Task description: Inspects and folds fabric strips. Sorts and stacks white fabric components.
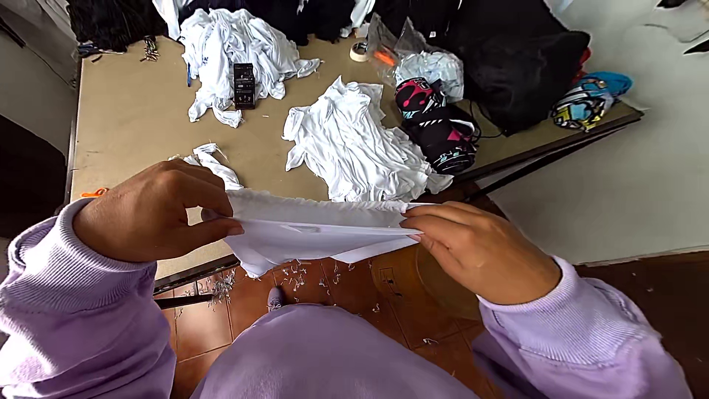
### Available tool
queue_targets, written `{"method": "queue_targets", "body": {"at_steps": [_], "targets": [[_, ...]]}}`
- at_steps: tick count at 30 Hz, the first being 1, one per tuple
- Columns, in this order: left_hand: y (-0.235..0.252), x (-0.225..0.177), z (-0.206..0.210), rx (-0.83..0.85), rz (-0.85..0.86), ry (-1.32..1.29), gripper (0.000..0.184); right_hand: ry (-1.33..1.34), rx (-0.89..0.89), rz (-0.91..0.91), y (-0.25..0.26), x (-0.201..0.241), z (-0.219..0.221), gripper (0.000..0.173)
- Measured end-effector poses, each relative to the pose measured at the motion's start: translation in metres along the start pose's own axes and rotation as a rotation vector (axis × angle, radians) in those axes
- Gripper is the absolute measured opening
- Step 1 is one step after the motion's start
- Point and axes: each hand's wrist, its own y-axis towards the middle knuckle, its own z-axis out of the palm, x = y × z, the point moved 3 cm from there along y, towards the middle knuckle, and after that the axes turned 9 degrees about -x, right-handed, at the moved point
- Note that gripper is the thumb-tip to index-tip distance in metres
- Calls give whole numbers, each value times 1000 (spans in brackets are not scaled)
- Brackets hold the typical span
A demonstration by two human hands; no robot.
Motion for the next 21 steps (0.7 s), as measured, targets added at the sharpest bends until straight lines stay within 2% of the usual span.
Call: {"method": "queue_targets", "body": {"at_steps": [4, 8, 12, 15, 17, 19, 21], "targets": [[10, -1, -2, -4, 61, -111, 27, -56, -57, 44, 11, -2, 5, 38], [18, -1, -2, 25, 117, -324, 24, 60, -44, 97, 27, -5, 36, 41], [25, -1, 7, 30, 164, -456, 25, 406, -23, 150, 46, 20, 86, 40], [27, 5, 15, 14, 157, -523, 25, 787, 46, 101, 61, 46, 110, 31], [25, 13, 18, -2, 135, -587, 23, 1080, 122, 87, 70, 56, 118, 23], [18, 24, 15, -16, 99, -614, 21, 1304, 110, 80, 75, 56, 115, 22], [8, 37, 10, -5, 36, -616, 20, 1375, 45, 78, 79, 48, 104, 28]]}}
